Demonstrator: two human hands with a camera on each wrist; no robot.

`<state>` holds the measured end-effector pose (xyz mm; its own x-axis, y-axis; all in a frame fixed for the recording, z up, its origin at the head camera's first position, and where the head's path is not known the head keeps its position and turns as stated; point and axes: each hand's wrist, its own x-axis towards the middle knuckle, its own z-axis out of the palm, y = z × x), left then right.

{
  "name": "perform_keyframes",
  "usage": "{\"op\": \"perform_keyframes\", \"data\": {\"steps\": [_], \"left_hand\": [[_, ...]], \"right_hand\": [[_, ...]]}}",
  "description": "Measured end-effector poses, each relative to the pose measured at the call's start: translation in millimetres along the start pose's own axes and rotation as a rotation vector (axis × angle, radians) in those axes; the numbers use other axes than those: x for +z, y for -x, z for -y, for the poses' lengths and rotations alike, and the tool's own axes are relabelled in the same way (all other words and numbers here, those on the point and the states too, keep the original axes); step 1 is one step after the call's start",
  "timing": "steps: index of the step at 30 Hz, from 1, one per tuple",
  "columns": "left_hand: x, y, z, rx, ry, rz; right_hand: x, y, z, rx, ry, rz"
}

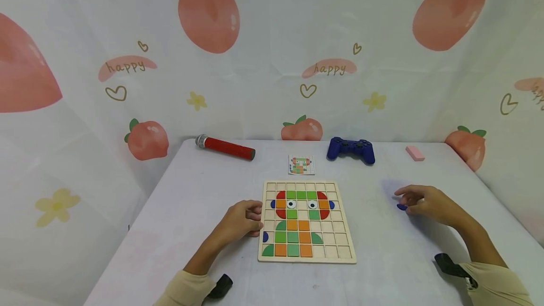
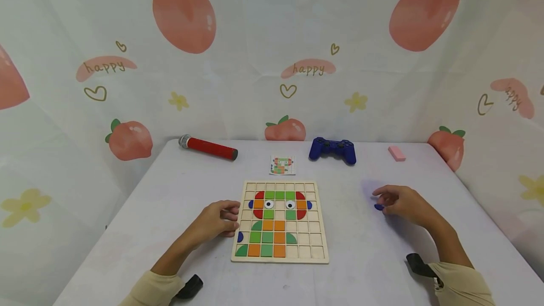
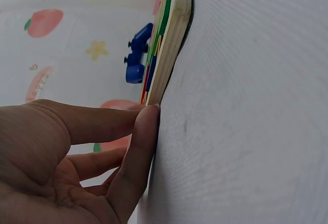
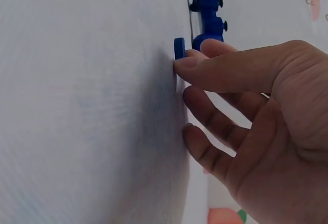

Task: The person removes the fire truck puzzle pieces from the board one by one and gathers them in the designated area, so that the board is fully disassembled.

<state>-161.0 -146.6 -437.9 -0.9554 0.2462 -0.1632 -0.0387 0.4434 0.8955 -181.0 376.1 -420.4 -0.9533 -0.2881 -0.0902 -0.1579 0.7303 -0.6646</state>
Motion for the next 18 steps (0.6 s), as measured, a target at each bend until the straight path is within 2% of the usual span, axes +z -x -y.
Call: {"op": "perform_keyframes", "data": {"steps": [4,9,18], "left_hand": [[-0.5,0.0,-0.1,0.0,0.006,0.005],[-0.6,0.7,-0.5,-0.001,0.008,0.003],[-0.6,0.6,-1.6,-0.004,0.009,0.002]], "right_hand": [[0.9,0.2,0.8,-0.038,-0.007,0.003],[3.1,-0.9,1.0,-0.041,-0.025,0.023],[0.5,-0.1,0.6,0.039,0.076,-0.001]]}}
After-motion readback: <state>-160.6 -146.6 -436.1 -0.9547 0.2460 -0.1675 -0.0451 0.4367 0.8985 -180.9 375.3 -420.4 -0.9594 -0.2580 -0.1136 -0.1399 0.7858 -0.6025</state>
